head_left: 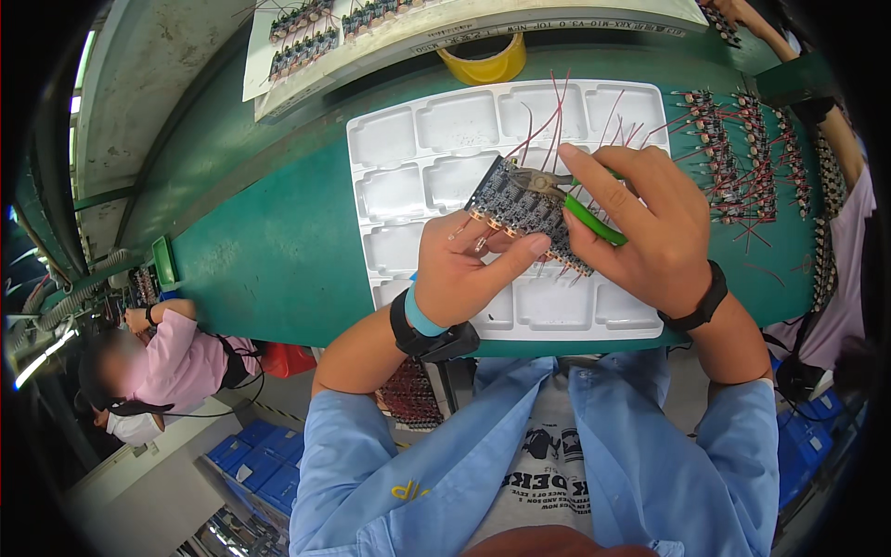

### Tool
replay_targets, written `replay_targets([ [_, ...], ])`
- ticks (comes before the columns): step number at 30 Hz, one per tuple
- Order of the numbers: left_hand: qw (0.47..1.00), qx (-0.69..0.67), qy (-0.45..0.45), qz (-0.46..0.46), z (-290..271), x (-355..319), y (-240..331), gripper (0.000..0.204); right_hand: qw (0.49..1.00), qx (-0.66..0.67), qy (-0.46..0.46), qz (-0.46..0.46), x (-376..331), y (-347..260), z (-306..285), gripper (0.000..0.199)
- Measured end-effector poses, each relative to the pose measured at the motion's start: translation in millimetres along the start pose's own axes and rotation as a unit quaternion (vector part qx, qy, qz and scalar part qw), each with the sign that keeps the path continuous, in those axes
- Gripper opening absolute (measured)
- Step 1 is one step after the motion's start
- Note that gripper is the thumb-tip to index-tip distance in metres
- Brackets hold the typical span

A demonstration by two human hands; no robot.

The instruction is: Trimming excess wire leads from electronic components using pliers at an assembly station.

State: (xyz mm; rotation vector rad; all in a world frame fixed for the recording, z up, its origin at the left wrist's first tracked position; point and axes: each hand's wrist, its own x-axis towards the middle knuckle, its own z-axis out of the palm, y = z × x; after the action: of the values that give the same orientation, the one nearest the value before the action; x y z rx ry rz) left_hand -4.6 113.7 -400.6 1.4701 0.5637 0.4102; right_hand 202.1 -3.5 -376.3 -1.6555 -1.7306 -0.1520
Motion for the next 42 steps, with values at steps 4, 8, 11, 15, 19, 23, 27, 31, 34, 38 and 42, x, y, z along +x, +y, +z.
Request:
replay_targets([
  [4,1.000,-0.014,0.016,0.005,2.4,0.7,0.7,0.017,1.000,-0.009,-0.007,0.010,-2.1,-0.8,0.1,0.061],
  [8,1.000,0.011,0.013,0.012,1.1,1.4,0.0,0.017,1.000,0.000,-0.012,0.024,-3.2,-2.0,0.0,0.061],
  [11,1.000,0.023,0.015,-0.001,-1.3,-0.2,-5.4,0.017,0.999,0.012,-0.015,0.040,-5.0,-4.5,1.7,0.061],
  [15,0.999,0.044,0.008,0.018,0.4,0.8,-0.3,0.018,0.998,0.009,-0.020,0.061,-6.3,-8.9,3.0,0.061],
  [19,1.000,0.023,0.013,0.013,2.6,0.4,2.1,0.018,0.998,0.000,-0.012,0.060,-5.9,-11.4,4.1,0.061],
  [23,0.999,0.026,0.016,0.010,2.1,0.4,1.0,0.019,0.997,0.002,-0.021,0.069,-5.5,-12.1,3.6,0.062],
  [27,0.999,0.039,0.014,0.015,0.3,0.4,-2.8,0.019,0.997,0.018,-0.021,0.075,-7.0,-12.5,5.2,0.062],
  [31,1.000,0.011,0.027,0.008,3.2,1.5,-0.1,0.019,0.998,0.017,-0.016,0.066,-7.5,-9.9,5.1,0.062],
  [34,1.000,0.017,0.017,0.008,2.0,0.9,-1.4,0.020,0.998,0.011,-0.014,0.062,-6.3,-9.6,4.4,0.062],
  [38,1.000,0.015,0.009,0.009,1.5,0.7,-1.1,0.021,0.999,0.007,-0.015,0.047,-4.0,-5.3,0.6,0.061],
  [42,1.000,0.000,0.007,0.013,1.7,-0.1,-2.3,0.021,0.999,0.008,-0.013,0.032,-3.3,-2.4,-0.6,0.062],
])
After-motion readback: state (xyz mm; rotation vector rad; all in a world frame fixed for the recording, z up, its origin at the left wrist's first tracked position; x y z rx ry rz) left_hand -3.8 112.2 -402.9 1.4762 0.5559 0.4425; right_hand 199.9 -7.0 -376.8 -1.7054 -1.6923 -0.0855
